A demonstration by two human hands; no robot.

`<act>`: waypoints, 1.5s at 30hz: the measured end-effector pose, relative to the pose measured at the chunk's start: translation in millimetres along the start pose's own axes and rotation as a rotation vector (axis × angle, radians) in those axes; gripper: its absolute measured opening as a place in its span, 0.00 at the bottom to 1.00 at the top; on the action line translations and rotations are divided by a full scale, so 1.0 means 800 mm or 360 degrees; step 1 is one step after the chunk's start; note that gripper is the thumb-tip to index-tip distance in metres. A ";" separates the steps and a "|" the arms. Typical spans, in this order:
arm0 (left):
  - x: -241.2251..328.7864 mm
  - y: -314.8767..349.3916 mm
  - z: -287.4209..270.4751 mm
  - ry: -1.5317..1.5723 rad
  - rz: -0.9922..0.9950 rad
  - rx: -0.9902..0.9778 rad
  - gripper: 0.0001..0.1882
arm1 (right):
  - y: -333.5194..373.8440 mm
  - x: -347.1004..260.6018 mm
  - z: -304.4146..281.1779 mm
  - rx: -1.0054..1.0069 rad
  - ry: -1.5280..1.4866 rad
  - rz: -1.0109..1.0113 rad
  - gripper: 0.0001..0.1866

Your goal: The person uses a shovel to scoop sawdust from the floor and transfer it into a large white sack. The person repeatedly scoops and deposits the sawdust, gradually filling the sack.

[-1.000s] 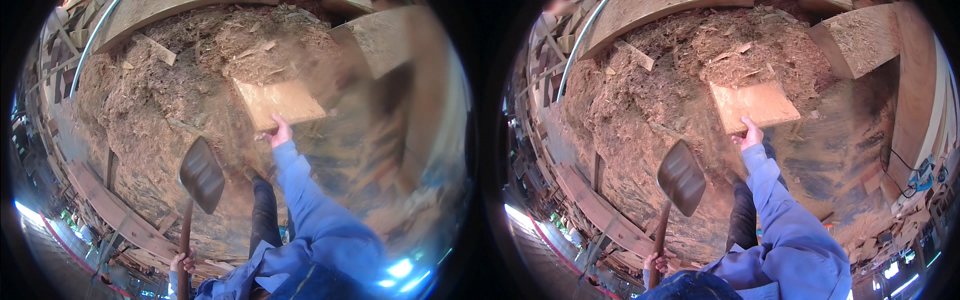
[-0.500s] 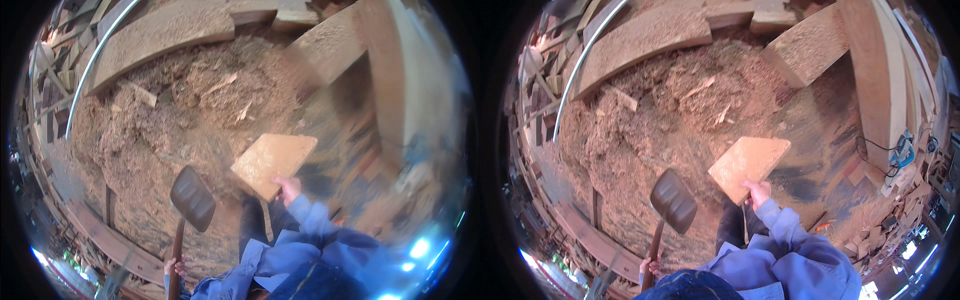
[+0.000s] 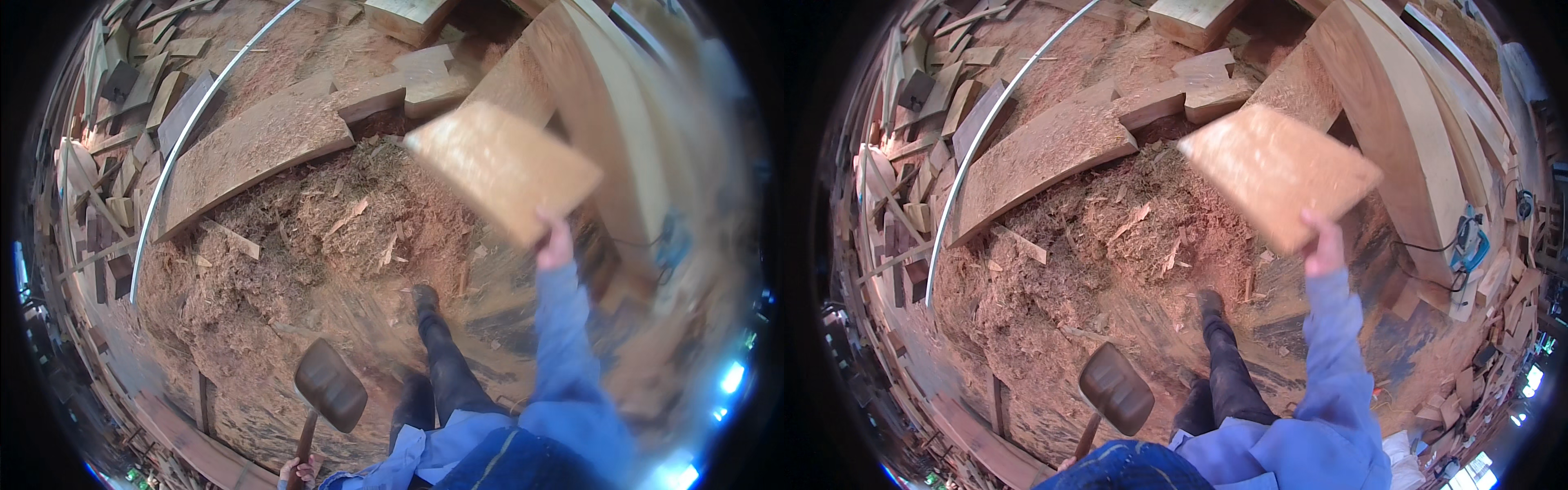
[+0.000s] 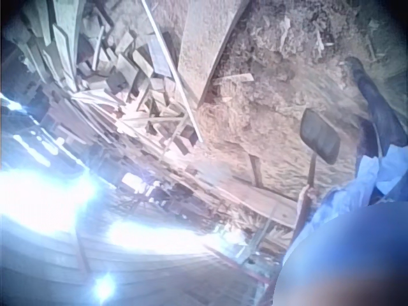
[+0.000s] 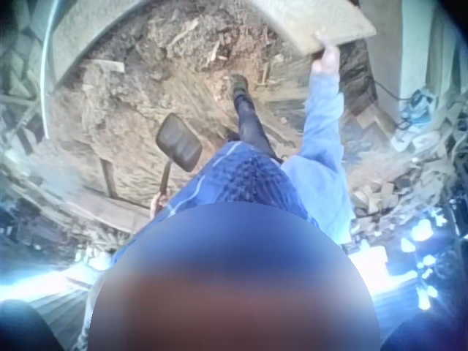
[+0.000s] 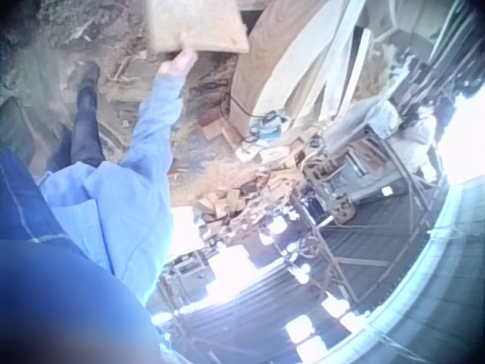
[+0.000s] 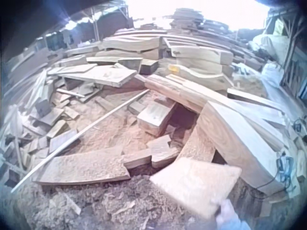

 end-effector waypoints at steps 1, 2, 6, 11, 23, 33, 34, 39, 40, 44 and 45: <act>0.005 0.000 0.003 -0.0011 -0.0006 0.0022 0.27 | -0.043 -0.002 -0.006 -0.0076 -0.0062 -0.0059 0.30; 0.010 0.002 0.007 -0.0026 -0.0013 0.0040 0.27 | -0.087 -0.002 -0.018 -0.0015 -0.0031 -0.0056 0.29; 0.026 0.010 0.022 -0.0048 -0.0069 0.0109 0.27 | -0.243 0.023 -0.084 0.0128 -0.0109 0.0095 0.22; 0.040 0.027 0.051 -0.0047 -0.0105 0.0163 0.28 | -0.341 0.046 -0.207 0.0445 -0.0089 0.0255 0.26; 0.098 0.009 0.172 0.0402 0.0427 0.0024 0.09 | -0.151 0.142 -0.113 -0.0095 0.1173 0.0423 0.08; 0.035 -0.133 0.357 -0.2117 0.2435 -0.0093 0.06 | 0.328 0.009 0.131 -0.1021 0.1292 -0.0803 0.20; 0.010 -0.152 0.365 -0.1989 0.2352 -0.0290 0.06 | 0.388 -0.031 0.142 -0.0827 0.1596 -0.1486 0.20; -0.136 -0.250 0.337 0.0288 0.0349 -0.0677 0.09 | 0.571 -0.102 0.143 -0.0617 0.3134 -0.2634 0.24; -0.159 -0.253 0.321 0.0217 0.0298 -0.0637 0.10 | 0.578 -0.106 0.135 -0.0663 0.3261 -0.2572 0.27; -0.214 -0.255 0.244 0.0044 0.0250 -0.0518 0.12 | 0.583 -0.151 0.070 -0.0335 0.3974 -0.1812 0.34; -0.220 -0.261 0.228 0.0003 0.0224 -0.0559 0.13 | 0.587 -0.165 0.055 -0.0214 0.4069 -0.1811 0.25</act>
Point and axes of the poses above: each hand's wrist, its own y-axis away from the middle knuckle, its own z-axis out of the palm, x = y × z, the point moved 3 cm from there along -y, towards the middle knuckle, and after that the axes turned 7 degrees about -x, right-handed, at the moved point
